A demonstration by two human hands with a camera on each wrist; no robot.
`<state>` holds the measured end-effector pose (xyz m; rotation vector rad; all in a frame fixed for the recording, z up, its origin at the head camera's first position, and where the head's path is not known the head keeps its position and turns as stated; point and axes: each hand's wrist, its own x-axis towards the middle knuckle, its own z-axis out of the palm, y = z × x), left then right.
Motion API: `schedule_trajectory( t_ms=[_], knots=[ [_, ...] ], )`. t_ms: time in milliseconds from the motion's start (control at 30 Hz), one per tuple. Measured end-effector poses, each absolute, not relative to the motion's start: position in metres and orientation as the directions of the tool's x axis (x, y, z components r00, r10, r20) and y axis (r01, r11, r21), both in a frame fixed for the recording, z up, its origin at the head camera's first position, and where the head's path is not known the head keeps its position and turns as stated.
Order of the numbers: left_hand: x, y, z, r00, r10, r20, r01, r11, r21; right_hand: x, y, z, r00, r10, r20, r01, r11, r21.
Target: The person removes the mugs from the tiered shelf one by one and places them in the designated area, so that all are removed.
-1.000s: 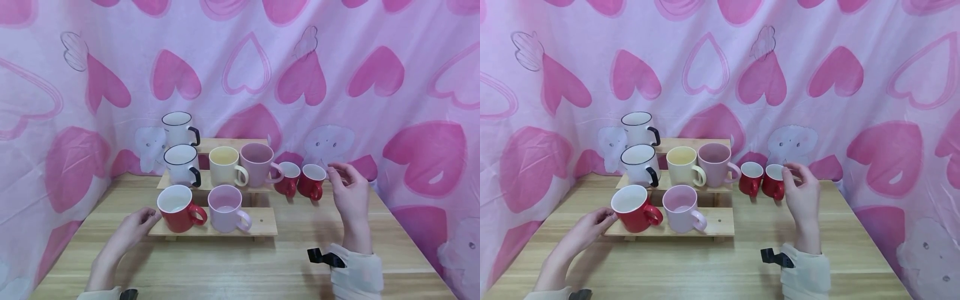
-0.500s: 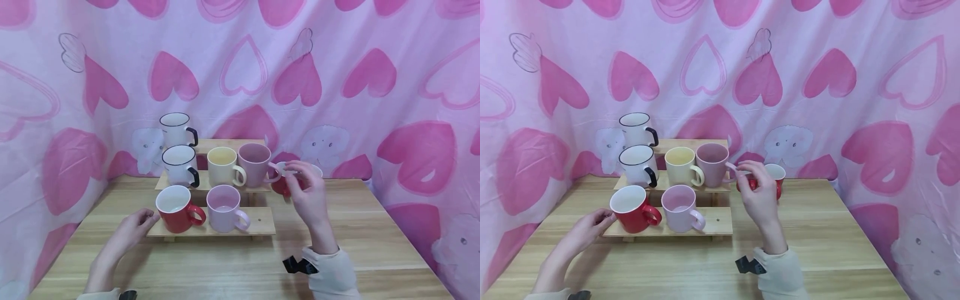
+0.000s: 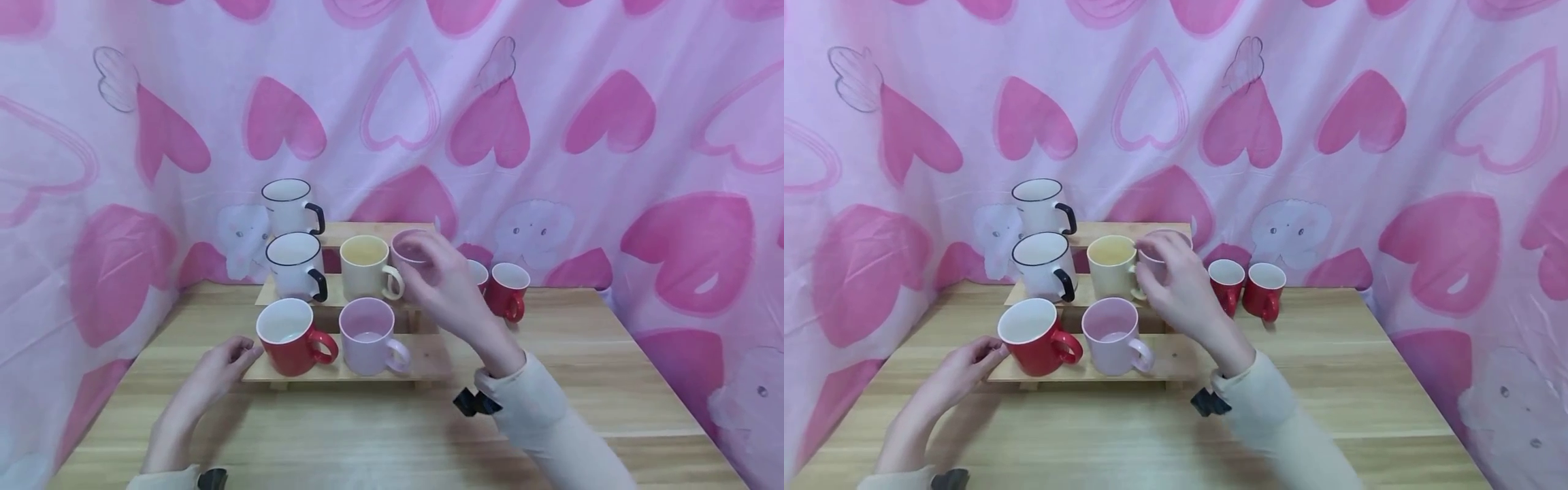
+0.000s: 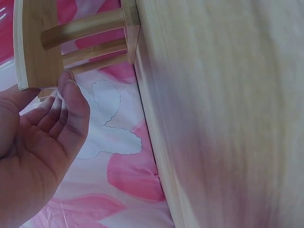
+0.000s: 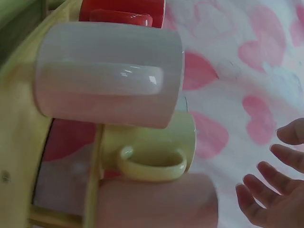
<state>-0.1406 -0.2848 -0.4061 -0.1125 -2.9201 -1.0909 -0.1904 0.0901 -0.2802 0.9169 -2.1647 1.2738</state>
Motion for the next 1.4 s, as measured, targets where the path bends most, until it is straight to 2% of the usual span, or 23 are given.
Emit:
schedule_trajectory(
  t_ms=[67,300,500,833,1200,1400],
  knots=[
    [-0.141,-0.284,-0.406,-0.997,0.059,0.055,0.081,0.753,0.653,-0.195,0.08,-0.268,-0.674,-0.354,0.648,-0.738,0.354,-0.575],
    [-0.141,-0.284,-0.404,-0.996,0.07,0.05,0.086,0.764,0.639,-0.223,0.042,-0.238,-0.765,-0.46,0.451,-0.639,0.451,-0.623],
    [-0.141,-0.285,-0.404,-0.997,0.067,0.038,0.076,0.766,0.638,-0.257,0.009,-0.226,-0.787,-0.474,0.395,-0.612,0.52,-0.596],
    [-0.142,-0.284,-0.405,-0.998,0.057,0.027,0.061,0.754,0.654,-0.298,-0.028,-0.216,-0.845,-0.492,0.211,-0.515,0.641,-0.569],
    [-0.143,-0.28,-0.406,-0.998,0.053,0.035,0.063,0.755,0.653,-0.313,-0.049,-0.222,-0.872,-0.488,0.043,-0.404,0.667,-0.626],
    [-0.143,-0.28,-0.406,-0.998,0.062,0.022,0.061,0.745,0.664,-0.314,-0.05,-0.23,-0.885,-0.466,0.0,-0.365,0.691,-0.624]
  ],
)
